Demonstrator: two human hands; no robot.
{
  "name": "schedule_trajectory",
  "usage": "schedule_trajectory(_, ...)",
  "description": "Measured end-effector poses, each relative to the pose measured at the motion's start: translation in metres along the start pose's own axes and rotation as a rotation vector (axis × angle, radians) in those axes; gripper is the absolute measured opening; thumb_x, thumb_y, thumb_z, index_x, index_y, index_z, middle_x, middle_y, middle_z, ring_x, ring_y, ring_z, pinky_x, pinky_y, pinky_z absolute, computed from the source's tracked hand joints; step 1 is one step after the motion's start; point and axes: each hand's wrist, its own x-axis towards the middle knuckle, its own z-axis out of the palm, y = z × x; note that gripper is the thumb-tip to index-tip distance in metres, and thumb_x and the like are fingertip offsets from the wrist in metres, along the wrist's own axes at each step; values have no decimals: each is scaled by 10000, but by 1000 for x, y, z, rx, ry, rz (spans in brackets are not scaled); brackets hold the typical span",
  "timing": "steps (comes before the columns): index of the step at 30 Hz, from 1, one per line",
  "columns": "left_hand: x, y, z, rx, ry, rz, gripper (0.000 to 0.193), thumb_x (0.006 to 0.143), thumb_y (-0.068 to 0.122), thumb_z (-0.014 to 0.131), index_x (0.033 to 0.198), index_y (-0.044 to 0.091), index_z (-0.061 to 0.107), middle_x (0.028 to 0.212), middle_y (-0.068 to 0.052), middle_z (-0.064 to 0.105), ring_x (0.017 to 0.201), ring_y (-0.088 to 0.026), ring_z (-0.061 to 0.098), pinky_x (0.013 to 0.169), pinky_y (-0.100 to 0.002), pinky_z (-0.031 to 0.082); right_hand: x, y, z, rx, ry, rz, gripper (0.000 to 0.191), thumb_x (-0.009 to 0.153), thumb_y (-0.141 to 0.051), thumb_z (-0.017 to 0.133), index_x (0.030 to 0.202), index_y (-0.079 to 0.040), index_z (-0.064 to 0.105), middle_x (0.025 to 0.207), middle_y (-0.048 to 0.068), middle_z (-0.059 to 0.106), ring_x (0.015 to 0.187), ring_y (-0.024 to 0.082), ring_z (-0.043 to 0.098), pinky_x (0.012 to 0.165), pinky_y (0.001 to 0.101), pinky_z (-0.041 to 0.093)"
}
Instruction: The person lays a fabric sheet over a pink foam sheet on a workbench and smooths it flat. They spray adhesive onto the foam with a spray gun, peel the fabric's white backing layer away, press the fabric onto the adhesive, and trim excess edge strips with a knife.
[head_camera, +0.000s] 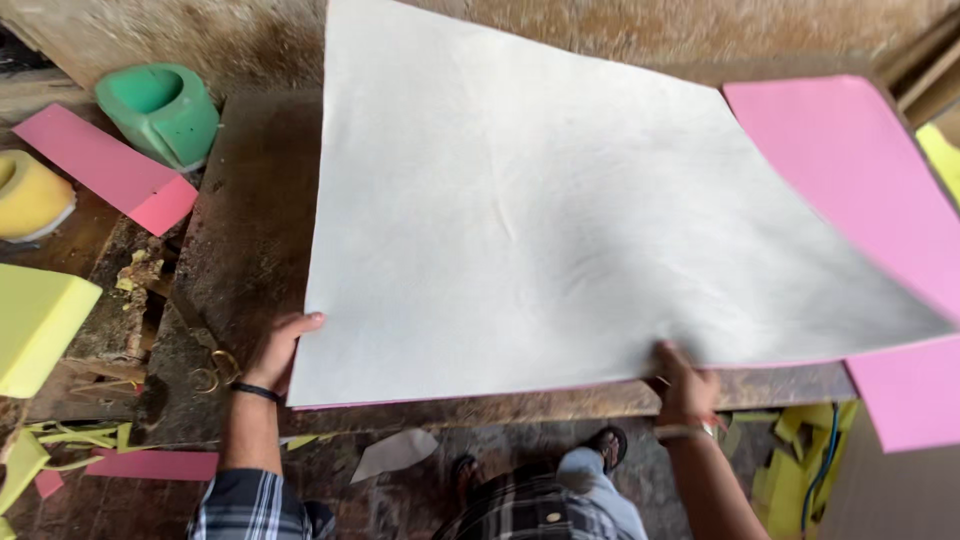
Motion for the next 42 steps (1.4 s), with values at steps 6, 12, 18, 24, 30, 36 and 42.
schedule_trajectory(6,12,-64,-28,96,399,-341,372,936,296,731,1114,-30,749,1013,-134,750,845,-232,674,754,-424,529,-3,116,30,-159,-134,309,202,880,-184,789,1013,-63,696,929,83,729,745,227,688,647,385,623)
schedule_trajectory(12,10,-97,-39,766,586,-348,360,946,408,774,1002,54,808,1020,-202,766,945,-365,712,836,-465,542,-23,158,28,-135,-165,463,179,897,-184,798,965,-56,693,887,91,710,730,227,691,653,358,641)
schedule_trajectory(18,-8,-104,-24,794,742,-256,250,852,352,836,1000,150,821,977,-137,778,902,-333,753,800,-443,586,-35,151,23,-398,-313,684,276,940,-323,693,981,-52,735,923,133,769,765,219,754,595,337,586)
schedule_trajectory(24,-4,-102,0,949,737,-163,177,819,273,825,953,158,828,955,-127,771,868,-343,733,760,-443,584,-34,116,6,-646,-447,605,339,967,-347,689,1059,-24,734,915,126,774,730,203,716,576,317,561)
schedule_trajectory(30,69,-105,79,844,415,391,187,718,236,867,837,106,806,1063,-138,748,1080,-314,684,910,-420,548,27,79,5,-454,-364,411,285,952,-273,674,1123,-51,730,975,109,788,789,183,714,659,330,564)
schedule_trajectory(36,151,-83,284,769,181,454,206,674,281,908,799,146,815,1122,-119,735,1157,-291,648,974,-411,525,103,28,19,-375,-406,313,290,960,-273,668,1154,-65,725,1020,108,786,835,195,727,718,344,582)
schedule_trajectory(42,179,-43,534,403,-428,419,261,777,315,871,924,110,805,1200,-126,678,1115,-259,673,942,-359,549,193,-52,-24,-214,-289,135,433,1004,-316,566,1344,-50,598,1177,133,735,977,245,695,810,383,558)
